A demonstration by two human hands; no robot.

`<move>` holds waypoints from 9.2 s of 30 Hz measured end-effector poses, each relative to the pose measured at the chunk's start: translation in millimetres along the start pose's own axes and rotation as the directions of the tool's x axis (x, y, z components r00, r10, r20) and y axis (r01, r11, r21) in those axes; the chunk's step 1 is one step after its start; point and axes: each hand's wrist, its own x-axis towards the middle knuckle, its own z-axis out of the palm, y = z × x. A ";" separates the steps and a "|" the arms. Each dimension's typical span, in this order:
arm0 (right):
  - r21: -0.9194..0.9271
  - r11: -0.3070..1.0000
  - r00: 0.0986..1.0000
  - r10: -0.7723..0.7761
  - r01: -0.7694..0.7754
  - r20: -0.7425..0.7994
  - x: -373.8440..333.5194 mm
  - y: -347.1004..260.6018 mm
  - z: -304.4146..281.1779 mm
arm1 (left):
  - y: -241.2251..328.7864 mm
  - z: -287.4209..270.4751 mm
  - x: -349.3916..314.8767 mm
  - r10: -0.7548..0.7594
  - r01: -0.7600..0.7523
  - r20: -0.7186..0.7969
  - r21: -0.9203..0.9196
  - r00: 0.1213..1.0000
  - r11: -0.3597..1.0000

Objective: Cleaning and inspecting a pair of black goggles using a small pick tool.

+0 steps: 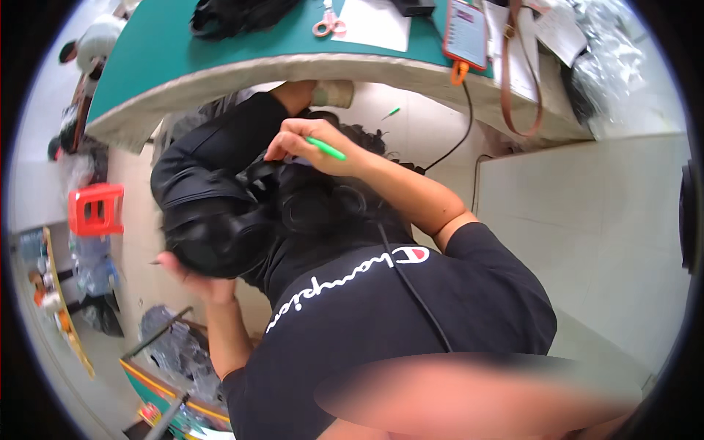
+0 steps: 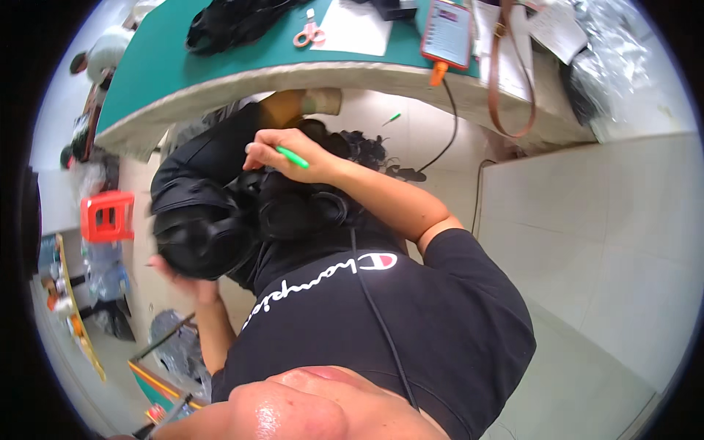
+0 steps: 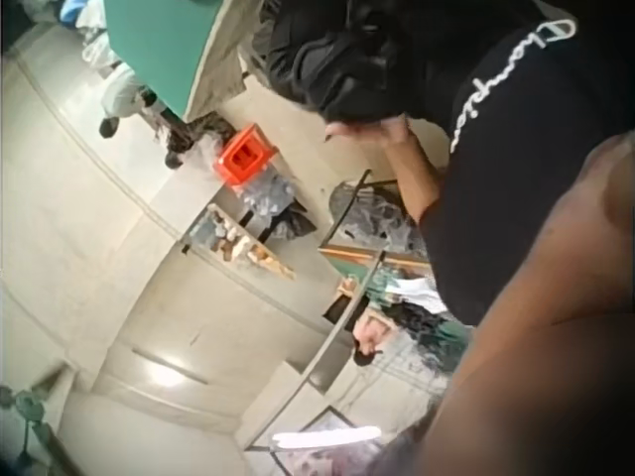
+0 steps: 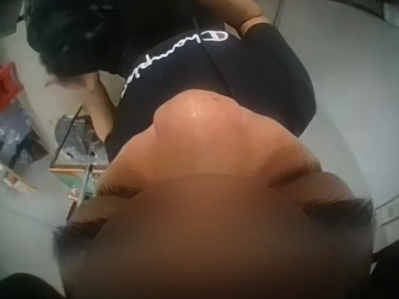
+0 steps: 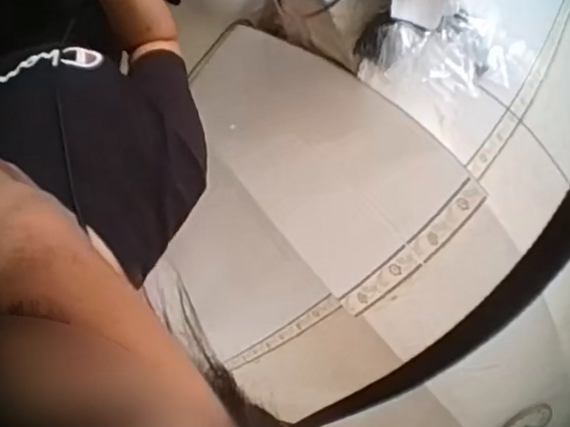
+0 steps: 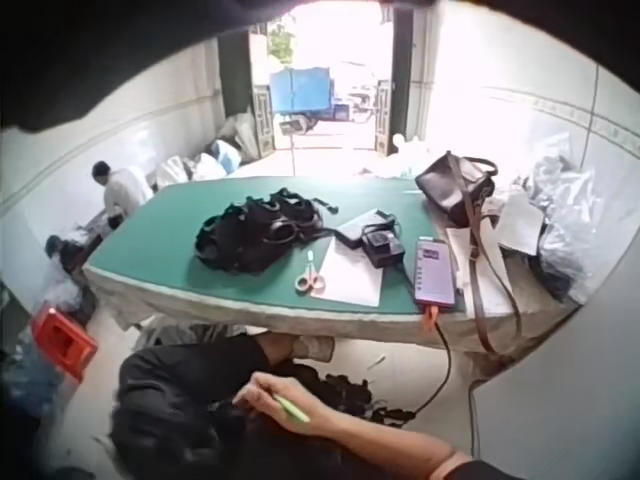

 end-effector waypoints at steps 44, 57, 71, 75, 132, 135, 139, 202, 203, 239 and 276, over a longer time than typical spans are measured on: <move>-0.517 0.631 0.778 -0.618 0.578 0.115 -20.6 -15.3 37.5 | -97.4 5.0 17.1 -0.096 0.210 -0.278 0.417 0.956 0.884; -0.931 0.351 0.208 -0.922 0.098 -0.326 -34.0 -24.4 -140.1 | -68.2 -21.2 18.9 0.120 -0.121 -0.174 0.004 0.978 0.993; -0.488 0.863 0.923 -0.074 -0.131 -0.378 -55.7 -60.1 -64.5 | -58.2 -39.5 4.0 0.022 -0.016 -0.201 0.032 0.979 0.999; 0.269 0.963 0.996 -0.025 0.002 0.083 -27.9 -32.8 5.5 | -64.7 -24.9 3.8 -0.073 0.140 -0.204 0.338 0.976 0.931; 0.297 0.955 1.000 -0.018 0.015 0.007 -31.5 -24.6 35.5 | -68.1 -2.6 0.3 0.091 0.033 -0.211 0.523 0.973 0.852; 0.165 0.977 0.990 -0.139 0.134 0.016 -30.3 -20.4 41.6 | -70.9 -5.9 -0.6 0.116 0.009 -0.199 0.536 0.973 0.844; 0.055 0.985 0.986 -0.164 0.162 0.024 -31.5 -25.5 46.5 | -73.6 -9.5 -1.2 0.121 -0.007 -0.167 0.560 0.978 0.828; 0.168 0.930 0.935 0.294 -0.327 0.197 -31.3 -13.0 -1.9 | -28.1 -25.6 -25.5 -0.284 0.347 -0.460 0.057 0.841 0.936; 0.199 0.909 0.912 0.310 -0.367 0.268 -27.9 -5.9 -0.3 | -29.3 -26.2 -28.2 -0.281 0.344 -0.462 0.056 0.841 0.937; 0.857 0.169 0.842 -0.168 -0.487 0.512 9.3 7.5 15.5 | -8.8 7.1 35.7 0.182 -0.132 0.162 0.977 0.970 -0.168; 0.359 0.908 0.916 0.317 -0.217 -0.247 -59.7 30.9 -61.6 | -37.2 -31.9 9.2 -0.284 0.447 -0.426 0.354 0.859 0.822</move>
